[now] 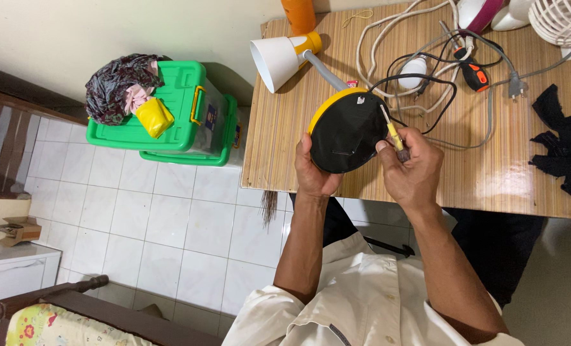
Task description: The person wipes a desk lamp with a black cloth, then uses a screwdriver to unscrew the lamp base and remove its round bottom cover. They handle the wiring inside the base and thread the flexible lamp neck through the yellow base cover while reassembling the lamp.
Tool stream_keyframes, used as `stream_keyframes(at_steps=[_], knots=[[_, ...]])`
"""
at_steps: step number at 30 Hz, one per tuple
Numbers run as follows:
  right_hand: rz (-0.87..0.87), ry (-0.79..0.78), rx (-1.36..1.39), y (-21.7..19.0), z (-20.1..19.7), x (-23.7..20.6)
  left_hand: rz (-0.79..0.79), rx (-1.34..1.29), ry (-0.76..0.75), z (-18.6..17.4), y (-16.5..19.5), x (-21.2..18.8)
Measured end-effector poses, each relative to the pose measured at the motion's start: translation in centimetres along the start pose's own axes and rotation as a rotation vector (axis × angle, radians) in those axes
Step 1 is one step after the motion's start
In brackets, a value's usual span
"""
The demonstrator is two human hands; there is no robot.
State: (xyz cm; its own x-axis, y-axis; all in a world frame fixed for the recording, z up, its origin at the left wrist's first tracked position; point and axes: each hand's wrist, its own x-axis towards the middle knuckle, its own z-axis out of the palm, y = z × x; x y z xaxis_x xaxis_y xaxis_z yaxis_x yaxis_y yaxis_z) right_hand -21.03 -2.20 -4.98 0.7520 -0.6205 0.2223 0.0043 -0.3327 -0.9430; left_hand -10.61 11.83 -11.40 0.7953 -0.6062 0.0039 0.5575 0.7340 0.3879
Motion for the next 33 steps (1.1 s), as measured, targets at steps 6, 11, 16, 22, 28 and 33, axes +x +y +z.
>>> stream_keyframes(at_steps=[6,11,16,22,28,33], knots=[[-0.021,0.038,-0.087,-0.7,-0.3,0.1,-0.016,-0.018,0.051,-0.2,-0.1,-0.4],[-0.125,0.121,0.059,-1.1,-0.6,1.7,-0.017,0.012,-0.012,-1.6,-1.3,-1.0],[-0.025,-0.005,0.361,-0.7,-0.6,3.5,-0.062,0.058,-0.091,-3.5,-2.6,-1.4],[0.177,-0.089,0.491,1.1,-1.3,3.3,-0.301,0.085,-0.117,-2.7,-1.9,-0.9],[0.074,-0.065,0.557,2.8,-1.7,3.2,-0.347,0.179,-0.287,0.5,-1.5,0.2],[0.007,-0.079,0.711,4.0,-1.9,3.7,-0.323,0.178,-0.269,0.8,-2.6,0.3]])
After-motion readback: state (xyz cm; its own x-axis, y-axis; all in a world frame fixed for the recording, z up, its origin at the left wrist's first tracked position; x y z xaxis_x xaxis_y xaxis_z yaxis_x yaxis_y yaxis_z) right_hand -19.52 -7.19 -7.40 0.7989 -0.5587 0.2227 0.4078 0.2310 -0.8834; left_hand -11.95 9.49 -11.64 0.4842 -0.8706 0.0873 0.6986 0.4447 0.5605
